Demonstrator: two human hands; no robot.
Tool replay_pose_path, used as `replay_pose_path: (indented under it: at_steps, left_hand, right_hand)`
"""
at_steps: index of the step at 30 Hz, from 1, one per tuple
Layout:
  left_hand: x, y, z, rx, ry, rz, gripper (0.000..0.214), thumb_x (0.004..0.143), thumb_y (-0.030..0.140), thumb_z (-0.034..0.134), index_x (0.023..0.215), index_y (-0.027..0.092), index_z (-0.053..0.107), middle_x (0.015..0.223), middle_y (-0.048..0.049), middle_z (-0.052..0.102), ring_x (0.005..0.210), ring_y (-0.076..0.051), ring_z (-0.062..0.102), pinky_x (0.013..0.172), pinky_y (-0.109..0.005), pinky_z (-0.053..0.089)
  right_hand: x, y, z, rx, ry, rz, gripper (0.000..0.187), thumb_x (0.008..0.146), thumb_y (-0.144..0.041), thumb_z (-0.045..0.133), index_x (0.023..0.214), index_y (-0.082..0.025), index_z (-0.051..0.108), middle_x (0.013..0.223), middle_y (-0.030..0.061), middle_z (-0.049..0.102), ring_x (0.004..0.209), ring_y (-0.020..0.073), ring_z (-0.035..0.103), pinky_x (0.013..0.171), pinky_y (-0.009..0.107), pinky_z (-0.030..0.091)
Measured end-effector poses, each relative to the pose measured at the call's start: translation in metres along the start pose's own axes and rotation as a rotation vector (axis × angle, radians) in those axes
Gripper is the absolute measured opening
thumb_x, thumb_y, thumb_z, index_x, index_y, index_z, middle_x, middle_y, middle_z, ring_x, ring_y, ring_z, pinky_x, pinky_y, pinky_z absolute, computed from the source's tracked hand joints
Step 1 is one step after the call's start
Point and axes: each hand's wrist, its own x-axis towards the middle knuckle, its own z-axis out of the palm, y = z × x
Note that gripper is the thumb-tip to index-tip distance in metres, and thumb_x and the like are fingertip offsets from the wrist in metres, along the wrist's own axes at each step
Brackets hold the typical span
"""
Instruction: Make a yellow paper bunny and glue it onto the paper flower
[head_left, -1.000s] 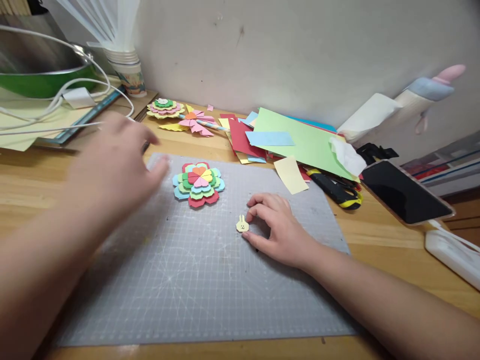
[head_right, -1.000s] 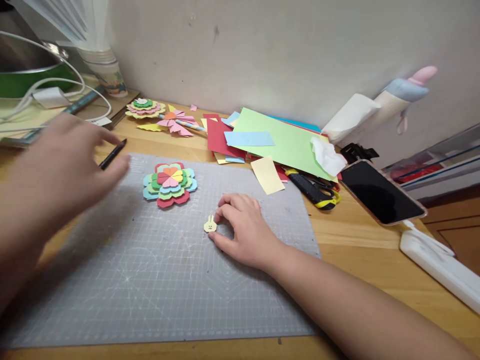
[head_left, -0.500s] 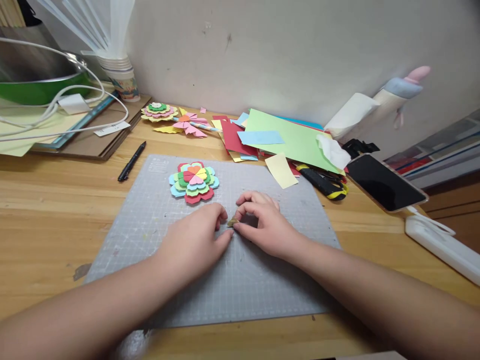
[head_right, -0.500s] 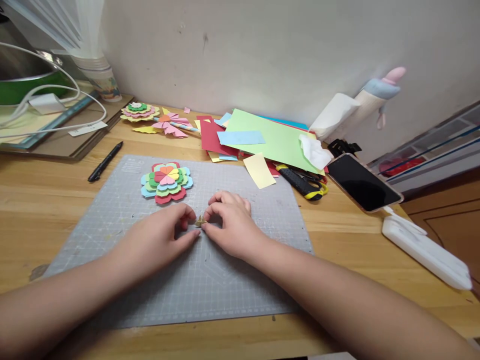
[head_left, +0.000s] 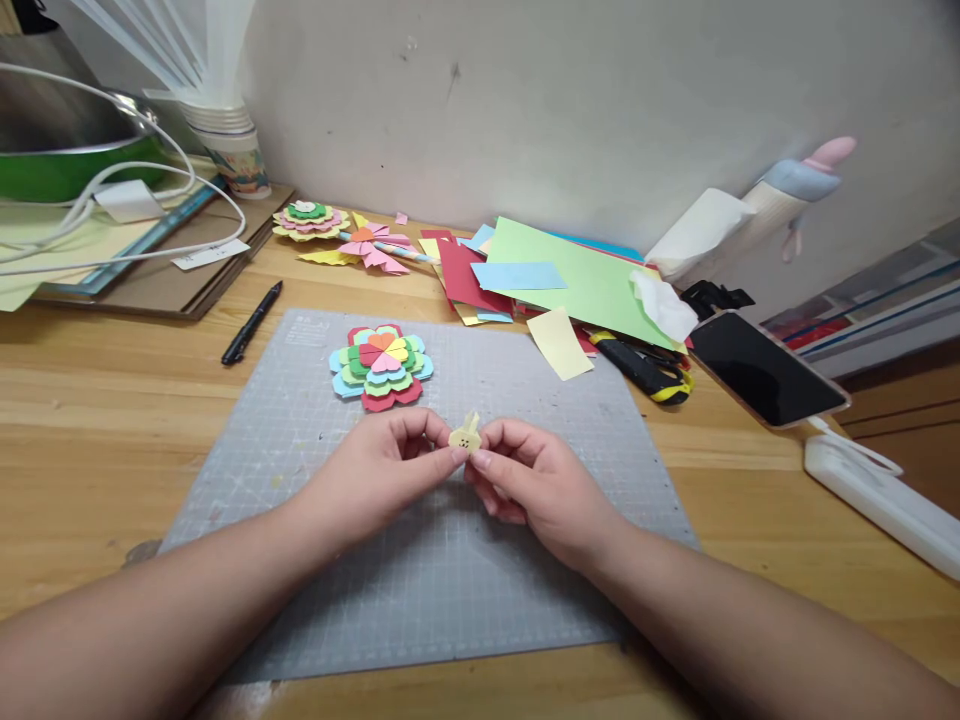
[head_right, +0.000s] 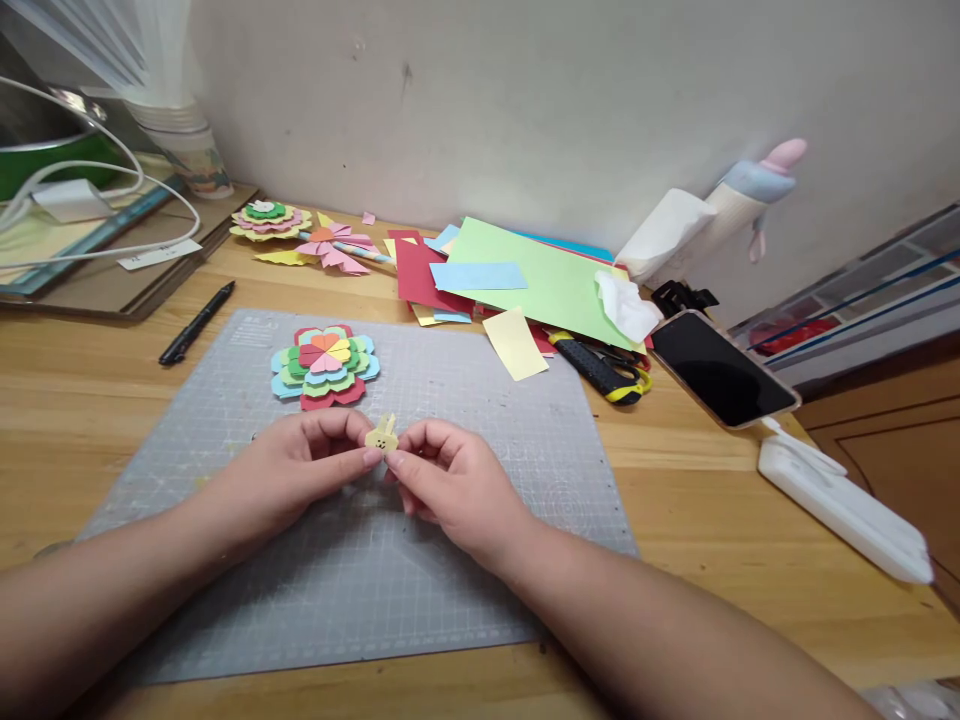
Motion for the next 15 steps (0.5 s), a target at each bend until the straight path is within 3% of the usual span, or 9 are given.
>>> replay_pose_path:
  at_steps: [10, 15]
  left_hand:
    - [0.0033, 0.0018, -0.0055, 0.005, -0.156, -0.059, 0.028, 0.074, 0.040, 0.069, 0.068, 0.017, 0.054, 0.061, 0.0055, 0.047, 0.058, -0.009, 0.038, 0.055, -0.024, 0.027]
    - [0.0033, -0.0003, -0.0063, 0.050, -0.171, -0.057, 0.028, 0.076, 0.040, 0.067, 0.069, 0.017, 0.053, 0.062, 0.0049, 0.047, 0.059, -0.009, 0.039, 0.056, -0.025, 0.028]
  right_hand:
    - [0.0017, 0.0047, -0.0038, 0.095, -0.062, -0.055, 0.020, 0.081, -0.034, 0.069, 0.082, -0.018, 0.057, 0.066, -0.0041, 0.059, 0.046, 0.0044, 0.044, 0.041, 0.018, 0.025]
    - [0.0019, 0.0039, -0.0029, 0.064, -0.040, -0.032, 0.027, 0.079, -0.039, 0.071, 0.080, -0.019, 0.054, 0.060, -0.0063, 0.056, 0.043, 0.0046, 0.043, 0.039, 0.018, 0.023]
